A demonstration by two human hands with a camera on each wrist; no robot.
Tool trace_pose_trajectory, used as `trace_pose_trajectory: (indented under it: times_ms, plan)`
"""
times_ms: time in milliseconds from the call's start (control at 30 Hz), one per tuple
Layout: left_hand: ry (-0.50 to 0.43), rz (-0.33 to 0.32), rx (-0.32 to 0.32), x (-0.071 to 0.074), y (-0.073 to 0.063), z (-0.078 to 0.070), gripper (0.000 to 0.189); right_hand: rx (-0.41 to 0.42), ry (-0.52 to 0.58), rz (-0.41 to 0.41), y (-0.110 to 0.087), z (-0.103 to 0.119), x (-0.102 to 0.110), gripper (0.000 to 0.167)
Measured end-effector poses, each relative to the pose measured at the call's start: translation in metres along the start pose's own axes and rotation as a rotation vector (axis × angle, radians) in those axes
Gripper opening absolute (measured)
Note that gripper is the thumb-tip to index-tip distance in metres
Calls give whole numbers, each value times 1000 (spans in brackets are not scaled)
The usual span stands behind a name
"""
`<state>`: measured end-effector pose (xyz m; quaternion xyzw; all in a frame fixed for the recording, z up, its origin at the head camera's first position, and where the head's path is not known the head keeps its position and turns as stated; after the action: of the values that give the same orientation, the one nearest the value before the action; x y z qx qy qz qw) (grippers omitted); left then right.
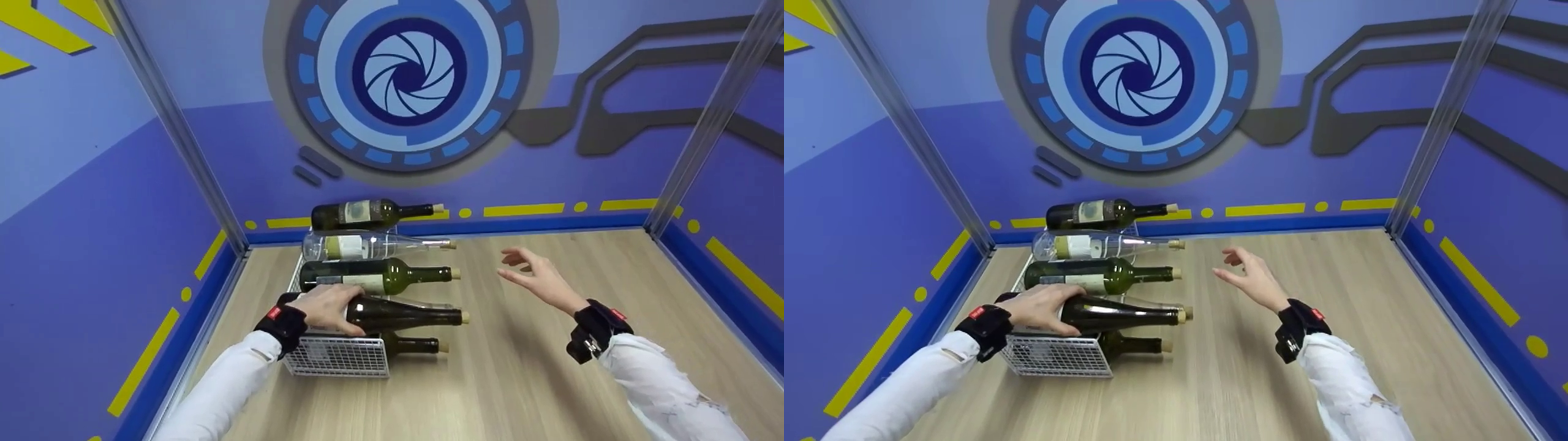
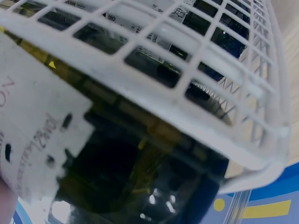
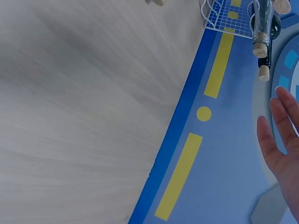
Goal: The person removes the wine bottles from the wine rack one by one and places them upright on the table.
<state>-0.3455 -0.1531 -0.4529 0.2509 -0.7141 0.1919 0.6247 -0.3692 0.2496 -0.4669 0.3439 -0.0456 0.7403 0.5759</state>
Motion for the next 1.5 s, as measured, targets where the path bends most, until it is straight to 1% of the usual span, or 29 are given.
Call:
trace_pose_trajectory:
  times_ms: [67,167,200,233,333,400,467,533,600,700,867,1000,1033,1200,1367,1433,1500]
  plan:
    - [10,-17,-12,-1,-2,-1,70,6,32,12,-2,-2,-3,42]
    - [14,-35,-13,-1,-4,-1,73,-28,58,25,-5,-2,-5,43]
    - [14,-38,-8,0,-4,-1,75,-72,45,24,-7,9,-5,43]
    - [15,-40,0,3,-4,-2,76,-102,53,31,-6,13,-4,43]
    - [25,-51,12,14,1,-4,77,-137,60,33,-4,17,-3,42]
    - [48,-65,13,22,7,-5,76,-140,73,32,-3,18,-3,42]
    - [58,-84,16,29,11,-6,75,-120,72,26,-2,17,-2,41]
    - [55,-114,22,35,15,-8,75,-107,86,24,-1,22,0,41]
    - [31,-154,33,42,20,-12,75,-91,103,15,-2,32,4,40]
    - [-37,-230,34,52,29,-18,74,-73,145,-4,-3,46,10,39]
    - [-155,-353,-18,70,51,-34,75,-38,210,-49,-2,60,22,37]
    - [-265,-446,-77,81,71,-46,73,-13,268,-81,3,70,32,36]
    - [-289,-472,-89,82,75,-49,72,-4,277,-86,5,73,34,35]
    - [-366,-602,-129,85,95,-58,65,-16,336,-103,12,87,40,35]
    - [-455,-658,-161,86,112,-73,64,-26,369,-112,14,99,44,35]
    - [-487,-677,-160,86,118,-79,66,-12,373,-124,15,104,46,34]
    - [-518,-701,-145,84,124,-85,69,1,377,-135,16,108,48,33]
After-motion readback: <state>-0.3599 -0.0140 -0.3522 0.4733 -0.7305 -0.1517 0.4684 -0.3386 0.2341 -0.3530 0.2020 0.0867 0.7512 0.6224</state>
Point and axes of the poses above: each hand's wrist, its own y-axis towards the middle knuckle, its own x-axis out of the back of the hand, z = x × y, the point moved 4 cm from there along y, towards the middle knuckle, and after that the axes turned 8 degrees about -x, right-handed, at the moved point
